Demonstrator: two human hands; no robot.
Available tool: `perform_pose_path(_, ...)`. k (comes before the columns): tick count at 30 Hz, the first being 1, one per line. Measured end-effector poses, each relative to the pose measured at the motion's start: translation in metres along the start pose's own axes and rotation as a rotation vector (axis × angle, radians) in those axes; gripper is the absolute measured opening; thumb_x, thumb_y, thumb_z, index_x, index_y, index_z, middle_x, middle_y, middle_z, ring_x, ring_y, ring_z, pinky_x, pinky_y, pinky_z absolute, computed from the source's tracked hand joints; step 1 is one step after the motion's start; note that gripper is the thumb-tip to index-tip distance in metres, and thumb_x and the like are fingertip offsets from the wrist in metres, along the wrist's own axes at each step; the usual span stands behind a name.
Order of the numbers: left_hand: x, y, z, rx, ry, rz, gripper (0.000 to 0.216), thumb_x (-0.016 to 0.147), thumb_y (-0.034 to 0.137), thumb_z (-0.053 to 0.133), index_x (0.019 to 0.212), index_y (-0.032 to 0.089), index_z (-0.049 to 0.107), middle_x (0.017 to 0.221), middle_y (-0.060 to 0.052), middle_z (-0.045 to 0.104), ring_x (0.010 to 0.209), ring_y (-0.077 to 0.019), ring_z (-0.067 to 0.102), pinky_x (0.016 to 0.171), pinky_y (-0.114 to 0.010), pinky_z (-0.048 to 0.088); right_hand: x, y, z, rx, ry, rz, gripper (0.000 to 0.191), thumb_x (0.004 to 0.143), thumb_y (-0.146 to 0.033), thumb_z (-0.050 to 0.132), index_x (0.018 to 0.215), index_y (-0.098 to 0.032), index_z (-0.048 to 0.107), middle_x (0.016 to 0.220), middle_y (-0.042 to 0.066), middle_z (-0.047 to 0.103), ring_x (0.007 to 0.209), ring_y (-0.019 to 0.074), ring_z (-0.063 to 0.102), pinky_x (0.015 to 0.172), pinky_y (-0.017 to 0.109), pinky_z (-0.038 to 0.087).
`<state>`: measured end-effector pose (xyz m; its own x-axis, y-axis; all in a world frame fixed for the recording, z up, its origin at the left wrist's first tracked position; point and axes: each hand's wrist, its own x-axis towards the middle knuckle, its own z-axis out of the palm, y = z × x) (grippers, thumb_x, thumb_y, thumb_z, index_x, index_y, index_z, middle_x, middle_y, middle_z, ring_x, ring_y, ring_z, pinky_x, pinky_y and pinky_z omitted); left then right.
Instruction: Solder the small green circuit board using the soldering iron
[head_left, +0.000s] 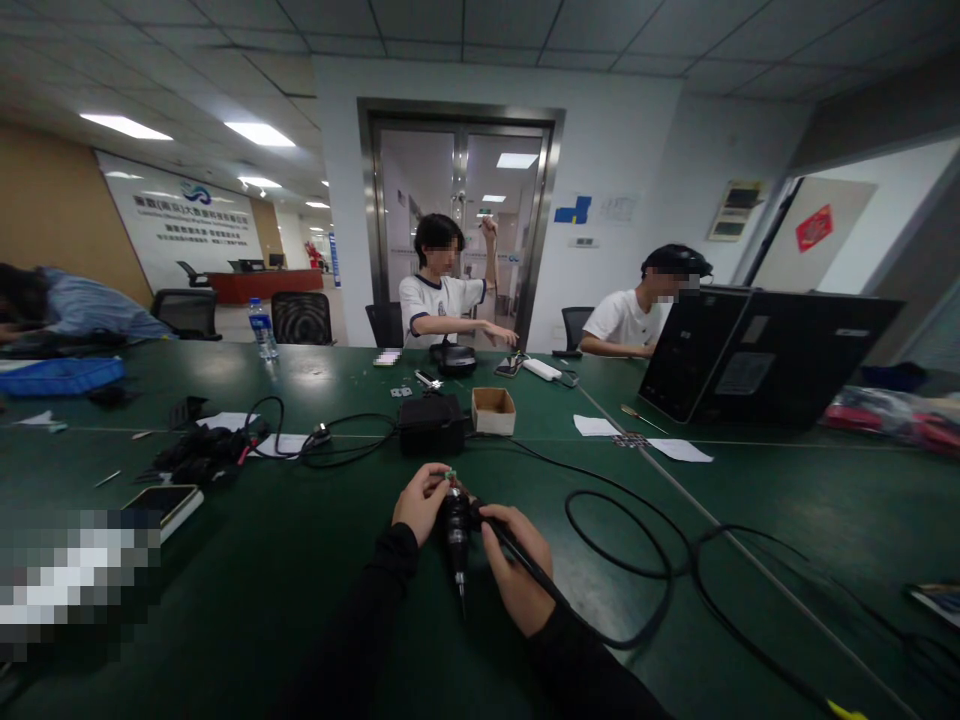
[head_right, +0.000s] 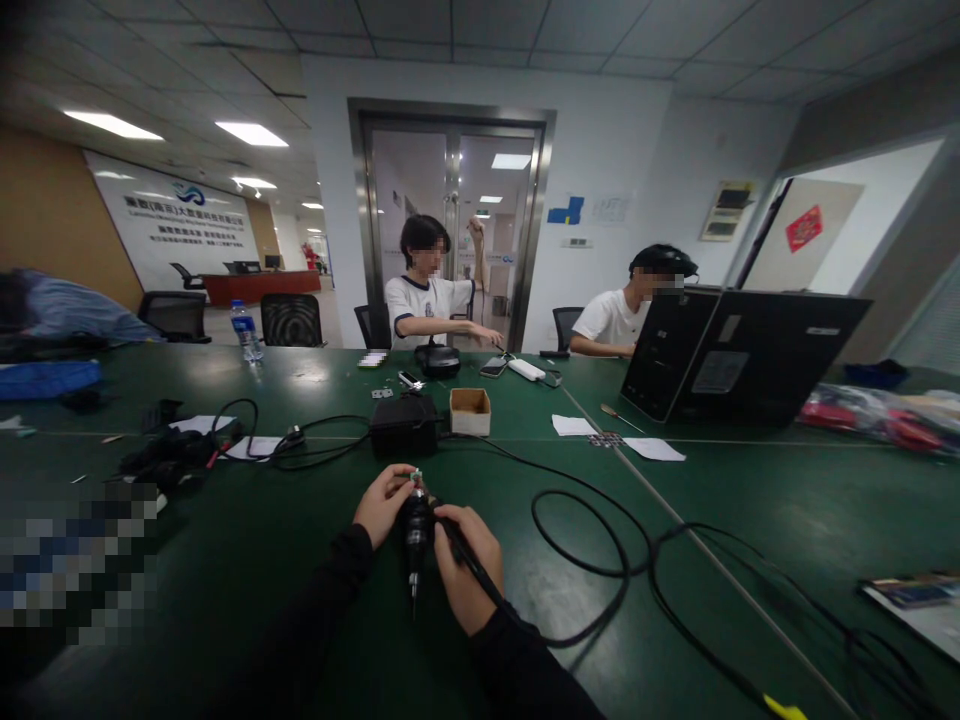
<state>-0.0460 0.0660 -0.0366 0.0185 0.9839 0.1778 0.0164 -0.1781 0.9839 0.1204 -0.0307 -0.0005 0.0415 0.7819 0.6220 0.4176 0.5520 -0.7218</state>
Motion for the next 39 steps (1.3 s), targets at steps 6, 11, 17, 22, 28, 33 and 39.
perform_pose_path(6,0.001,-0.0037,-0.001,-0.013,-0.009,0.026,0.03,0.078,0.037,0.062,0.102,0.019,0.058,0.095,-0.007,0.072,0.091,-0.0201,0.068,0.088,-0.033,0.05,0.0014,-0.002,-0.0016,-0.005,0.009,0.009,0.014,0.087,-0.023,0.055,0.094,-0.021,0.067,0.09,0.005,0.07,0.084,0.0197,0.066,0.075,0.03,0.053)
perform_pose_path(11,0.0002,-0.0013,-0.0012,-0.014,-0.008,0.018,0.031,0.077,0.037,0.063,0.102,0.019,0.059,0.095,-0.008,0.073,0.092,-0.0208,0.068,0.089,-0.034,0.05,0.0017,-0.0019,-0.0018,0.016,-0.002,0.025,0.015,0.086,-0.023,0.055,0.094,-0.021,0.068,0.091,0.005,0.07,0.085,0.0196,0.067,0.077,0.029,0.052)
perform_pose_path(17,-0.0015,0.0025,-0.0007,-0.027,-0.019,0.006,0.027,0.078,0.03,0.061,0.102,0.019,0.058,0.095,-0.008,0.073,0.093,-0.0216,0.068,0.092,-0.036,0.048,0.0,-0.0019,-0.0015,0.007,-0.004,0.023,0.014,0.087,-0.023,0.055,0.095,-0.021,0.067,0.093,0.006,0.069,0.086,0.0201,0.066,0.078,0.031,0.052)
perform_pose_path(22,-0.0006,0.0006,-0.001,-0.019,-0.008,0.006,0.026,0.079,0.029,0.06,0.102,0.018,0.059,0.094,-0.009,0.073,0.091,-0.0216,0.068,0.09,-0.036,0.049,-0.0011,-0.0039,-0.0015,0.008,-0.019,0.001,0.014,0.087,-0.021,0.055,0.096,-0.021,0.067,0.092,0.005,0.07,0.085,0.0192,0.066,0.077,0.029,0.052)
perform_pose_path(28,-0.001,0.0016,0.0008,-0.063,-0.004,0.016,0.028,0.076,0.034,0.065,0.099,0.018,0.059,0.09,-0.007,0.073,0.087,-0.0205,0.068,0.086,-0.034,0.05,0.0002,-0.0051,-0.0008,0.018,-0.019,-0.007,0.013,0.086,-0.021,0.055,0.094,-0.021,0.066,0.09,0.005,0.07,0.084,0.0192,0.066,0.076,0.029,0.052)
perform_pose_path(33,-0.0007,0.0015,0.0005,-0.052,-0.007,0.011,0.027,0.076,0.03,0.063,0.1,0.018,0.059,0.09,-0.007,0.073,0.086,-0.0203,0.068,0.086,-0.034,0.049,0.0005,-0.0045,-0.0014,0.003,-0.01,-0.02,0.013,0.086,-0.02,0.056,0.094,-0.022,0.066,0.089,0.004,0.07,0.083,0.0188,0.067,0.075,0.029,0.052)
perform_pose_path(39,-0.0012,0.0039,-0.0006,-0.028,-0.013,0.011,0.026,0.077,0.029,0.062,0.101,0.019,0.06,0.093,-0.007,0.073,0.09,-0.0209,0.068,0.088,-0.034,0.048,-0.0017,-0.0028,-0.0036,-0.01,0.019,-0.015,0.014,0.086,-0.02,0.055,0.095,-0.021,0.066,0.091,0.004,0.069,0.084,0.0189,0.066,0.076,0.03,0.052)
